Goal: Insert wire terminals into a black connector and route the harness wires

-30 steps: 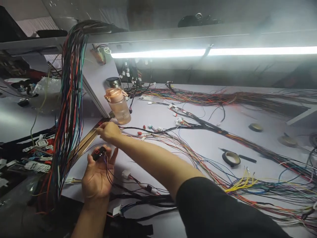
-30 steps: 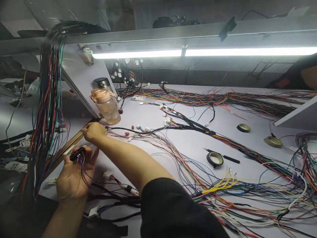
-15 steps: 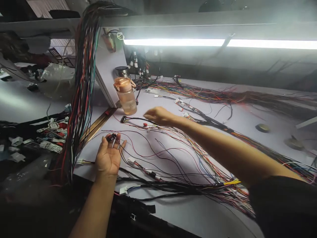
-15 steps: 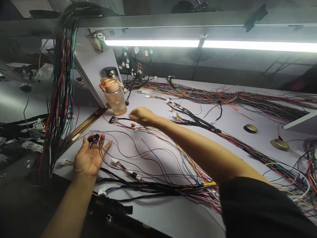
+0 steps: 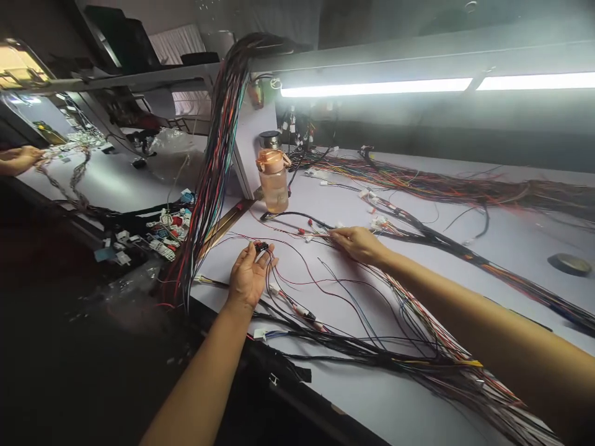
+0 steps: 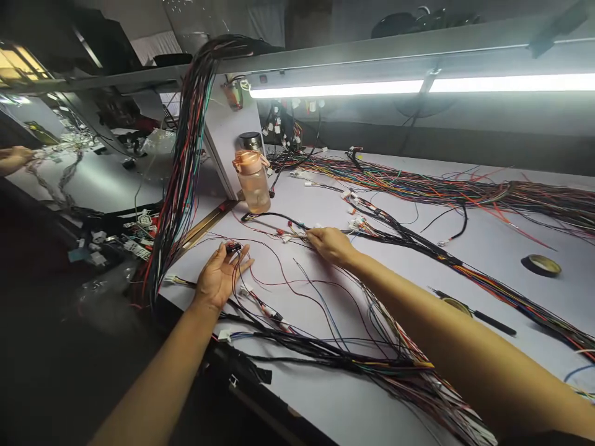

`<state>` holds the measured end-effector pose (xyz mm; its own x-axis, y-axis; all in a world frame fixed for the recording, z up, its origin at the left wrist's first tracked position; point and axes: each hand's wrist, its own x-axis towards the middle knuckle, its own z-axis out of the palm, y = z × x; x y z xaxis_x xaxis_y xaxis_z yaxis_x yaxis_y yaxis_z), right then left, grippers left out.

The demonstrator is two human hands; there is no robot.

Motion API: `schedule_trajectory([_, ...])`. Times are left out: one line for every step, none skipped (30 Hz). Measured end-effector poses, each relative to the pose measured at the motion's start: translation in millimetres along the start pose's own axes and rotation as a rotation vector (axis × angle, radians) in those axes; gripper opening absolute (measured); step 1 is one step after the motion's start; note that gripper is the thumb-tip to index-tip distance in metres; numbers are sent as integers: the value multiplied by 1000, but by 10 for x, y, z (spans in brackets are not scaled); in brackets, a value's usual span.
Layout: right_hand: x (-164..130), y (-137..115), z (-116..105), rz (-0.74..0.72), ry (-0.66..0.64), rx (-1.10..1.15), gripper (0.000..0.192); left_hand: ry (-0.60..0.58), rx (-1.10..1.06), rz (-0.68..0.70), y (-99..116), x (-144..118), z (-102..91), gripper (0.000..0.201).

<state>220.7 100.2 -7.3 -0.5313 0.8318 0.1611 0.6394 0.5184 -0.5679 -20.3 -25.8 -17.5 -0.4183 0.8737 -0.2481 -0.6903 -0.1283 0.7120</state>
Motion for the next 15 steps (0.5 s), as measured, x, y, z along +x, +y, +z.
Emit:
schedule_trajectory([36,30,-15,3,-5,5,29,10,-3,7,3,4,-2,19])
schedule_trajectory([59,61,-38,8,-5,8,31,18,-6,13,6,9,-4,19])
schedule_trajectory([67,89,-64,13,-5,11,33,21,-6,16,8,13,-5,19])
schedule_trajectory([60,115,-92,18,-5,13,35,19,-4,19,8,16,-6,19])
schedule_trajectory([38,135,-117,23,-6,16,36,17,0,23,8,18,-8,20])
schedule_trajectory([3,150,-137,29,-6,21,37,15,3,28,6,20,-9,20])
schedule_trajectory([-44,159,-150,36,-7,25,38,13,6,34,4,20,-10,20])
schedule_trajectory([-101,161,-152,40,-8,21,37,12,6,38,1,20,-11,20])
schedule_trajectory([-165,156,-144,37,-8,0,36,14,5,43,-2,20,-11,20])
schedule_trajectory([-234,143,-125,22,-8,-41,34,15,2,47,-4,20,-10,20])
schedule_trajectory([-305,123,-95,-9,-7,-99,33,17,1,50,-6,21,-8,20])
schedule_trajectory([-375,94,-57,-52,-2,-164,31,17,1,53,-7,22,-6,20])
schedule_trajectory([-444,58,-13,-103,3,-223,29,18,2,56,-8,23,-3,20])
schedule_trajectory([-510,14,32,-150,13,-259,27,19,5,59,-9,25,0,20])
schedule_trajectory([-575,-36,75,-193,20,-269,26,20,7,60,-10,28,4,20])
